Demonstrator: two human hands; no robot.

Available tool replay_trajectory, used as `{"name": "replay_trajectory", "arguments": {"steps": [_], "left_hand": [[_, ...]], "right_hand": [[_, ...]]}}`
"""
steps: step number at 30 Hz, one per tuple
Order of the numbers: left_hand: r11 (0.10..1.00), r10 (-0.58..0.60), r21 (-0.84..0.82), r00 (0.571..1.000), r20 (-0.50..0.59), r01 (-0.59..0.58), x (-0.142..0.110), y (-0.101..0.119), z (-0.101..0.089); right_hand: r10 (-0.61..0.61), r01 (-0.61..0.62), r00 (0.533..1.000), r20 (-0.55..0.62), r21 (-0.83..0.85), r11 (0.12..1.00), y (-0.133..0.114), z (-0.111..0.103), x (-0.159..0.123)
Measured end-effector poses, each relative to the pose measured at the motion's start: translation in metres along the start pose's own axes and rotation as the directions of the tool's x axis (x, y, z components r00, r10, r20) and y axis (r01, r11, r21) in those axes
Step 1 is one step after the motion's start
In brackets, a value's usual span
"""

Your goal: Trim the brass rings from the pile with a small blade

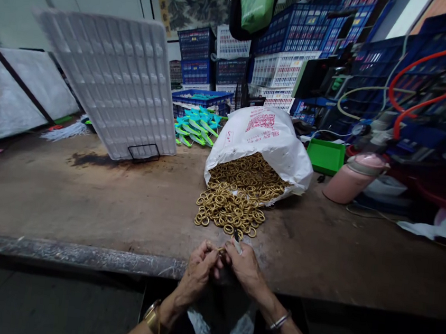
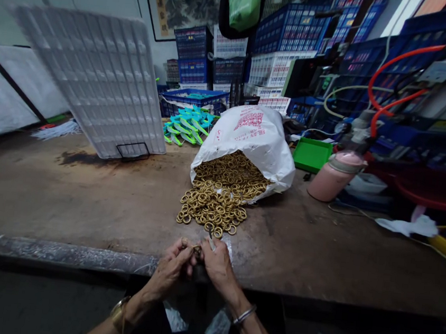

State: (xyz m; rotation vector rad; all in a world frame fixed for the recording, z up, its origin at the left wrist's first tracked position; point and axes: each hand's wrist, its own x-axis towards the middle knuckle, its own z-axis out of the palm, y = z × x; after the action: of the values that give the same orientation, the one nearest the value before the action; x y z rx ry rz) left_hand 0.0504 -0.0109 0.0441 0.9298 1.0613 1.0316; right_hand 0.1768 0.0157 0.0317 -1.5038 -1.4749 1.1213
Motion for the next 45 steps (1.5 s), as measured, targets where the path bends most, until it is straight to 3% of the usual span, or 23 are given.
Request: {"name": "replay_trajectory", "arguments": {"steps": [3, 6, 9, 16, 24, 28, 32, 34, 36, 39, 41, 43, 45], "left_hand": [[0.997, -0.006, -0.078, 1.0, -0.021, 0.005, -0.002, 0.003, 0.001], [0.994, -0.008, -0.109, 1.0, -0.03, 0.004, -0.003, 0.003, 0.001], [0.997, 0.003, -0.079, 1.0, -0.03, -0.006, -0.002, 0.0, 0.001], [0.997, 0.073, -0.008, 0.997, 0.014, -0.073, 0.0, -0.009, -0.005], [0.982, 0.165, 0.087, 0.986, 0.01, -0.165, -0.005, -0.003, -0.004], [0.983, 0.177, 0.037, 0.983, 0.037, -0.178, -0.014, 0.007, -0.001], [0.984, 0.104, -0.157, 0.988, 0.116, -0.086, -0.017, 0.017, 0.002], [0.965, 0.038, -0.263, 0.992, 0.118, -0.006, -0.015, 0.017, 0.002], [0.943, 0.014, -0.332, 0.994, 0.11, 0.023, -0.012, 0.014, 0.001], [0.934, 0.015, -0.357, 0.994, 0.107, 0.024, -0.009, 0.01, -0.001], [0.937, -0.005, -0.349, 0.996, 0.09, 0.037, -0.007, 0.008, -0.001], [0.944, -0.028, -0.326, 0.998, 0.058, 0.045, -0.006, 0.006, -0.003], [0.951, -0.052, -0.302, 0.998, 0.025, 0.057, -0.005, 0.002, -0.005]], "right_hand": [[-0.108, 0.09, 0.993, -0.042, -0.307, 0.947, 0.001, -0.008, -0.001], [-0.188, 0.194, 0.98, 0.066, -0.528, 0.827, 0.003, -0.011, -0.007], [-0.171, 0.221, 0.975, 0.142, -0.575, 0.788, 0.004, -0.008, -0.013], [-0.115, 0.189, 0.981, 0.156, -0.631, 0.752, 0.002, -0.005, -0.015], [-0.101, 0.232, 0.968, 0.228, -0.678, 0.697, 0.008, -0.007, -0.011], [-0.105, 0.183, 0.983, 0.152, -0.716, 0.674, 0.011, -0.012, -0.005], [-0.12, 0.129, 0.991, 0.053, -0.551, 0.825, 0.007, -0.012, 0.001], [-0.067, 0.074, 0.997, 0.034, -0.337, 0.938, 0.0, -0.009, 0.0], [0.028, -0.019, 0.994, 0.109, -0.077, 0.997, -0.007, -0.004, -0.003], [0.086, -0.178, 0.932, 0.353, 0.238, 0.955, -0.016, 0.002, -0.01], [0.082, -0.24, 0.898, 0.433, 0.323, 0.915, -0.02, 0.004, -0.013], [0.083, -0.247, 0.901, 0.427, 0.345, 0.905, -0.021, 0.004, -0.012], [0.095, -0.208, 0.936, 0.34, 0.314, 0.926, -0.019, 0.003, -0.01]]}}
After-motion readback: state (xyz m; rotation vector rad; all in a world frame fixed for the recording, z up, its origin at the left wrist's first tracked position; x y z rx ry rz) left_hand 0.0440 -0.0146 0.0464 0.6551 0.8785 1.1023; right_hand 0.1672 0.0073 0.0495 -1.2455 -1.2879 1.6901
